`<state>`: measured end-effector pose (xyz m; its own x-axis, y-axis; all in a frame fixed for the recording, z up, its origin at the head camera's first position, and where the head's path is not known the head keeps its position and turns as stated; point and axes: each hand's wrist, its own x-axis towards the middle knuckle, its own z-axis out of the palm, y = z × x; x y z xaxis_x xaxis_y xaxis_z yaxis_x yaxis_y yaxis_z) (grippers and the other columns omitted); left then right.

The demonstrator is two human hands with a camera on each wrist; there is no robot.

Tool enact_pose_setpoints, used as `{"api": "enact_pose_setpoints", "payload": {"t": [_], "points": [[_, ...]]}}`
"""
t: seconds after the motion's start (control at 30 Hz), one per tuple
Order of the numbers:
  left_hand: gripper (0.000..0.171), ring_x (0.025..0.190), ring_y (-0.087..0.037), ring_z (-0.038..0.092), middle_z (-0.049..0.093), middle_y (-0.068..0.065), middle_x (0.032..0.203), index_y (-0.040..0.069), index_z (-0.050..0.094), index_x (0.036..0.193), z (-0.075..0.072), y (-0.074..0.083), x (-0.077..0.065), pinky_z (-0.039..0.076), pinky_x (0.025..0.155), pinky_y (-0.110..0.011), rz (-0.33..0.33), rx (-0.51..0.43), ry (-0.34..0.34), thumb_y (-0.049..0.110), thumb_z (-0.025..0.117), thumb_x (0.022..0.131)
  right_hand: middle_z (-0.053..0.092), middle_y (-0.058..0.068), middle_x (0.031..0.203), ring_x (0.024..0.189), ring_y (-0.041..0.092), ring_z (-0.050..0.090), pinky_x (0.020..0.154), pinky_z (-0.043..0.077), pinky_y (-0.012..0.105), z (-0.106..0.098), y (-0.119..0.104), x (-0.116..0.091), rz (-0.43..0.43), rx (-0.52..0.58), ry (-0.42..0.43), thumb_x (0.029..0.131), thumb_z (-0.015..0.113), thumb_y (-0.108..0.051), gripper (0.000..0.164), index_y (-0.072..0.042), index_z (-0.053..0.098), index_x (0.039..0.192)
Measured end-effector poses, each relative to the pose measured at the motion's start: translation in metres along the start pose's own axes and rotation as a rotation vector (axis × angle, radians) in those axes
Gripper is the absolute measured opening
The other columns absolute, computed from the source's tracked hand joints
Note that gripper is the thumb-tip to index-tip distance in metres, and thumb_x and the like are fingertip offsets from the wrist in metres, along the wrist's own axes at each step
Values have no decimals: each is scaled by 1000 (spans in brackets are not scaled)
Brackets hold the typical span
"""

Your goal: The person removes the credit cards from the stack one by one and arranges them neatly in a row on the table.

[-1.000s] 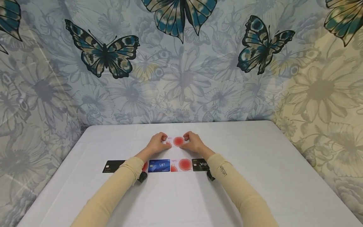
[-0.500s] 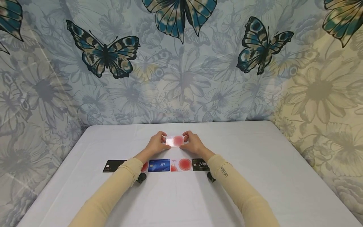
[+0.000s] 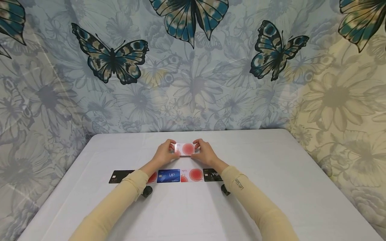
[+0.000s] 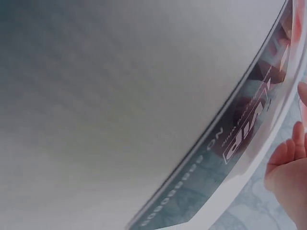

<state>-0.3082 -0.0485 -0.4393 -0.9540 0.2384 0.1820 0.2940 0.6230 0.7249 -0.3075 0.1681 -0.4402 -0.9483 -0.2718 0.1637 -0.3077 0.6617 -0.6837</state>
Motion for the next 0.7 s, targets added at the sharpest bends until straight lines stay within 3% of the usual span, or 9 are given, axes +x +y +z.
{"api": "enact_pose_setpoints", "payload": {"t": [0.33,0.7], "points": [[54,91,-24,50,57,-9,96,2,53,122,-3,3,-9,44,85,-38,17,-15,2,10,82,77,62,10,101,94,30,49,83,40,40,-2,-2,-10,-101,16,31,78,81,-8,54,1,54,124],[55,97,-26,50,58,-7,96,3,54,122,-5,10,-22,43,87,-39,66,-24,3,10,84,76,62,8,101,93,28,49,82,40,39,-5,0,-24,-119,11,33,79,81,-10,54,-1,54,125]]}}
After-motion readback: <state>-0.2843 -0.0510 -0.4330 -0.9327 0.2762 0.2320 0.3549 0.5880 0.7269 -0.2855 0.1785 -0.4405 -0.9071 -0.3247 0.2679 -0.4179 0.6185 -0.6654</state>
